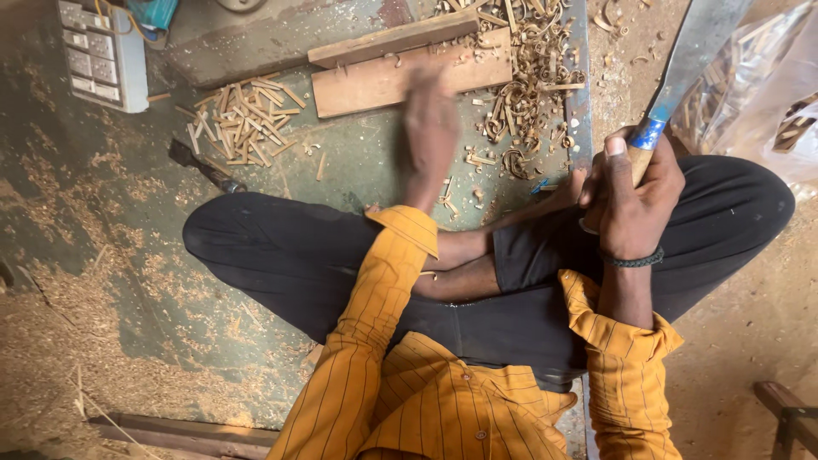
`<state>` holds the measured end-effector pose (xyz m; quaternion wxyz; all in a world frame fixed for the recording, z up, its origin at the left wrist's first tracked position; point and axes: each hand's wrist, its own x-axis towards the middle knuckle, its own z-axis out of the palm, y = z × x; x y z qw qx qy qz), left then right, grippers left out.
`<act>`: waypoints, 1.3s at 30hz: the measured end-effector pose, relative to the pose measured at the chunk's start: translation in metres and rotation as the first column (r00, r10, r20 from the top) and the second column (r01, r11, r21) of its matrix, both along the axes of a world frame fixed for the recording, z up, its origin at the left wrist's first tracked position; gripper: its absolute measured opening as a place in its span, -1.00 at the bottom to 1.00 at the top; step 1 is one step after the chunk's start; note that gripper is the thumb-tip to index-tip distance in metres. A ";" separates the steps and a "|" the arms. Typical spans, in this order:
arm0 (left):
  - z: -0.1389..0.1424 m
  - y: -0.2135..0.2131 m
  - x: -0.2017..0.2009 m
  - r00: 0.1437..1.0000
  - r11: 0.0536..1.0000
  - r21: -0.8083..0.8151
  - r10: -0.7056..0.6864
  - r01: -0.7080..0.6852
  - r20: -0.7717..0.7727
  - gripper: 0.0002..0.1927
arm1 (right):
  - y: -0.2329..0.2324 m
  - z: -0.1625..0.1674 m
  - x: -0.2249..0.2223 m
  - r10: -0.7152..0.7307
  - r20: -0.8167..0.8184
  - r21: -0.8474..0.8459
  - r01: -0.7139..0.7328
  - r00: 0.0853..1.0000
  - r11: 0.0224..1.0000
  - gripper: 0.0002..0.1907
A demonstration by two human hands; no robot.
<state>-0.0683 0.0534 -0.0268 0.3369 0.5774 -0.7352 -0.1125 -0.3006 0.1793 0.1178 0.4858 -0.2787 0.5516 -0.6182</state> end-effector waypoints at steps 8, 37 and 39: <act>0.020 -0.008 0.010 0.949 0.957 0.276 -0.164 0.087 0.269 -0.60 | -0.002 0.001 0.004 0.007 0.098 -0.012 -0.006 0.995 1.000 -0.87; 0.012 -0.104 -0.098 0.768 0.954 0.112 -0.290 0.277 0.571 -0.69 | -0.001 -0.009 -0.001 -0.020 0.044 0.051 0.018 0.999 0.999 -0.84; 0.014 -0.115 -0.110 0.639 0.944 0.029 -0.244 0.328 0.729 -0.70 | -0.002 -0.008 -0.002 -0.018 0.037 0.066 0.015 0.999 0.998 -0.84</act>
